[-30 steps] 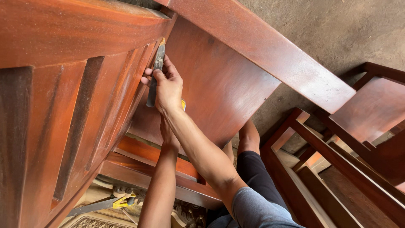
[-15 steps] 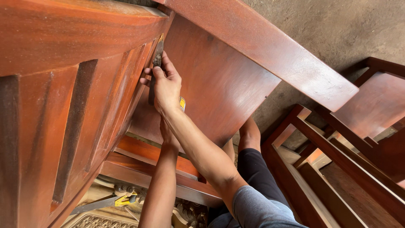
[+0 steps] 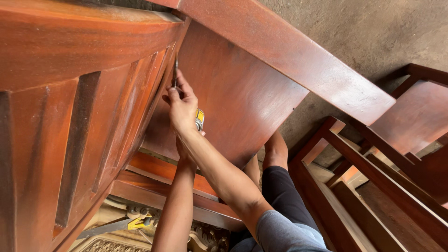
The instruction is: The person applies wood filler or putty to small cracks and joints on a wooden chair using a small knife. They dip the knife into a small can of filler and then press and smooth it into the wood, working on the backrest slats and then moving to the lower legs and joints while kneeling on the floor.
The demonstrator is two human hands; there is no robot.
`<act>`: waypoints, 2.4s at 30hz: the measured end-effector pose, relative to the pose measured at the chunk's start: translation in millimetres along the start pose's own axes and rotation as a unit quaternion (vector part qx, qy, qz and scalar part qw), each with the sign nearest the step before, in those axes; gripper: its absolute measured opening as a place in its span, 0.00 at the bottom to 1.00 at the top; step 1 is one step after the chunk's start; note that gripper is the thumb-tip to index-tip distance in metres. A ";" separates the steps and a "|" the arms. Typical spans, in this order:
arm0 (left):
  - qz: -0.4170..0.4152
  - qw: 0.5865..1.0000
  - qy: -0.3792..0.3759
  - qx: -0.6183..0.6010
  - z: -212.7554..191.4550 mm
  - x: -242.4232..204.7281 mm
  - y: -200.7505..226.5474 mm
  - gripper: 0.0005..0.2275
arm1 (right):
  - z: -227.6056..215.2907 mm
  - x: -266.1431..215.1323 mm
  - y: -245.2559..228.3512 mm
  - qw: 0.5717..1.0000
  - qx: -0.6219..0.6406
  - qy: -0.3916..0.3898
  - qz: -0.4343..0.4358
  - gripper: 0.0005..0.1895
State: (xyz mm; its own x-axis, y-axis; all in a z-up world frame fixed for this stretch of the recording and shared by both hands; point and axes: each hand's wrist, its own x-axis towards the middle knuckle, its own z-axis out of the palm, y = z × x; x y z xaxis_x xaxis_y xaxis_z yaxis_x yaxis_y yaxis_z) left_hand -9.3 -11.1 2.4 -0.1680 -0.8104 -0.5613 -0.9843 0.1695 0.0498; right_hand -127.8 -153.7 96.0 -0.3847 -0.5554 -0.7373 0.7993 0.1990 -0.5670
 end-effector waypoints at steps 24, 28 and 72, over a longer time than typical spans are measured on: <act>-0.011 1.000 -0.011 -0.008 1.8 -3.0 -2.8 0.25 | 2.4 14.0 11.6 0.991 0.127 -0.014 -0.024 0.26; -0.014 1.000 -0.017 -0.012 4.7 -7.2 -3.0 0.25 | 4.4 10.9 19.4 0.985 0.172 -0.025 -0.014 0.26; -0.021 0.999 -0.019 -0.029 9.7 -0.6 -3.6 0.27 | 10.7 0.1 35.4 0.988 0.069 -0.025 -0.133 0.30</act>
State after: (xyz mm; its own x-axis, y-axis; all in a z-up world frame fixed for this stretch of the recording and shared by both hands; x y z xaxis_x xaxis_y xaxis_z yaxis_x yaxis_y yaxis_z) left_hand -5.1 -5.8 -5.5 -0.1245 -0.7935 -0.5956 -0.9922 0.1009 0.0730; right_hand -94.6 -155.3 79.7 -0.5693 -0.6128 -0.5480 0.7295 -0.0693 -0.6804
